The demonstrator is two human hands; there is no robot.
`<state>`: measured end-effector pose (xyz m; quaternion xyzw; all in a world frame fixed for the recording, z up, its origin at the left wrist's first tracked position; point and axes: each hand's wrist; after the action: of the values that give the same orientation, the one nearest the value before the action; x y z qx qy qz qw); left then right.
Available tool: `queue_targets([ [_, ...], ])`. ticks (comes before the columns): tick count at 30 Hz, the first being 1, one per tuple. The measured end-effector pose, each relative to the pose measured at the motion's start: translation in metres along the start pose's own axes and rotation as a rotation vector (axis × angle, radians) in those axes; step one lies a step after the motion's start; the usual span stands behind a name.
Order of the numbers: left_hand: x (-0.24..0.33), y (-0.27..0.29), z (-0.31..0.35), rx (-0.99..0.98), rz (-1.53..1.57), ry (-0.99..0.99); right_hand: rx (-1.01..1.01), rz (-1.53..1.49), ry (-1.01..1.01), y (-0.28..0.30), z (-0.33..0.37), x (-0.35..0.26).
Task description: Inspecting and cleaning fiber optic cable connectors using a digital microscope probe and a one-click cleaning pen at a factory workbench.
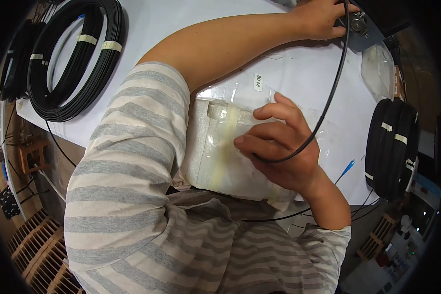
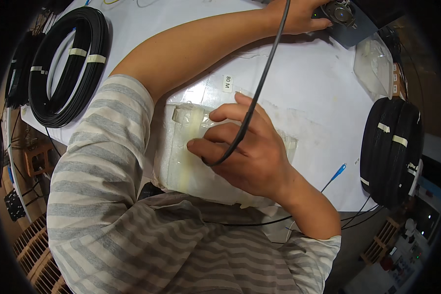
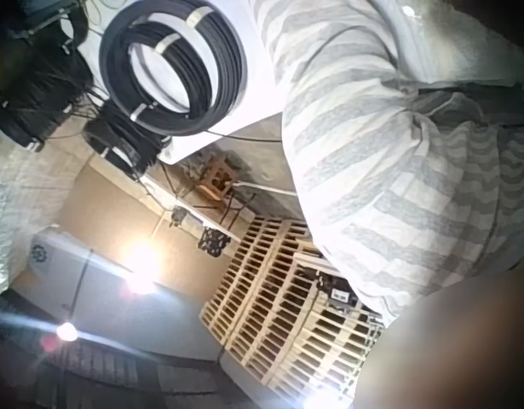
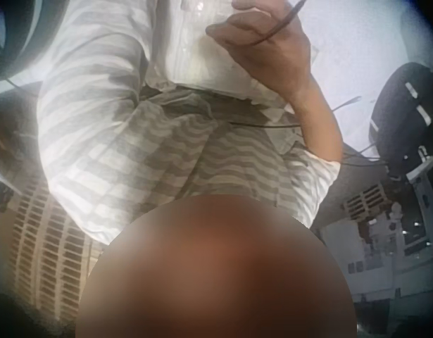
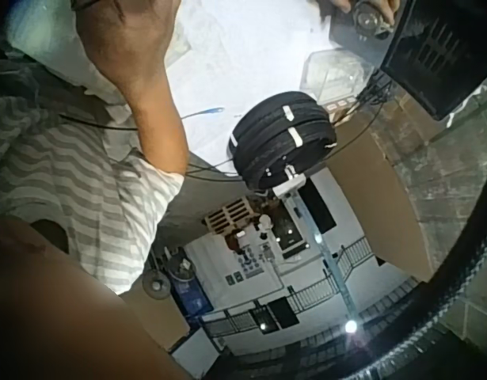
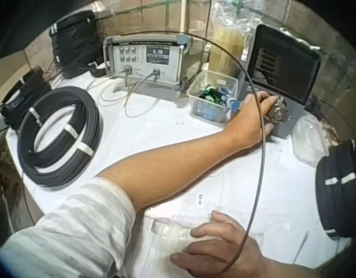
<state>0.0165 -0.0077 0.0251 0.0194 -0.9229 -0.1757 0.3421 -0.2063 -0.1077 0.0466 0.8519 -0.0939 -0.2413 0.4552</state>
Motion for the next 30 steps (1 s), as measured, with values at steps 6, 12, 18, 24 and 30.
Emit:
queue_targets([
  [6, -0.013, -0.007, 0.003, 0.051, 0.002, -0.026, -0.038, -0.018, -0.001, -0.005, 0.000, -0.001],
  [12, -0.014, -0.009, 0.002, 0.049, -0.020, -0.038, -0.014, -0.066, 0.050, -0.007, 0.003, -0.001],
  [18, -0.007, -0.003, 0.003, 0.031, -0.003, -0.014, -0.003, 0.034, 0.008, -0.006, 0.001, 0.000],
  [24, -0.010, -0.008, 0.002, 0.038, -0.002, 0.005, -0.039, -0.069, 0.067, -0.008, 0.002, -0.002],
  [30, -0.006, -0.003, -0.001, 0.004, 0.008, -0.003, -0.010, 0.059, 0.007, -0.004, 0.000, -0.001],
])
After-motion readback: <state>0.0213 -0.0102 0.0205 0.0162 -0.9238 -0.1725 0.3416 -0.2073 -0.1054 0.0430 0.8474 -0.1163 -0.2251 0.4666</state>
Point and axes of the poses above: each hand's wrist, its own z-axis away from the middle knuckle, its own y-axis out of the back of the hand, x = y × z, and after that the axes turned 11 degrees about z, right-handed
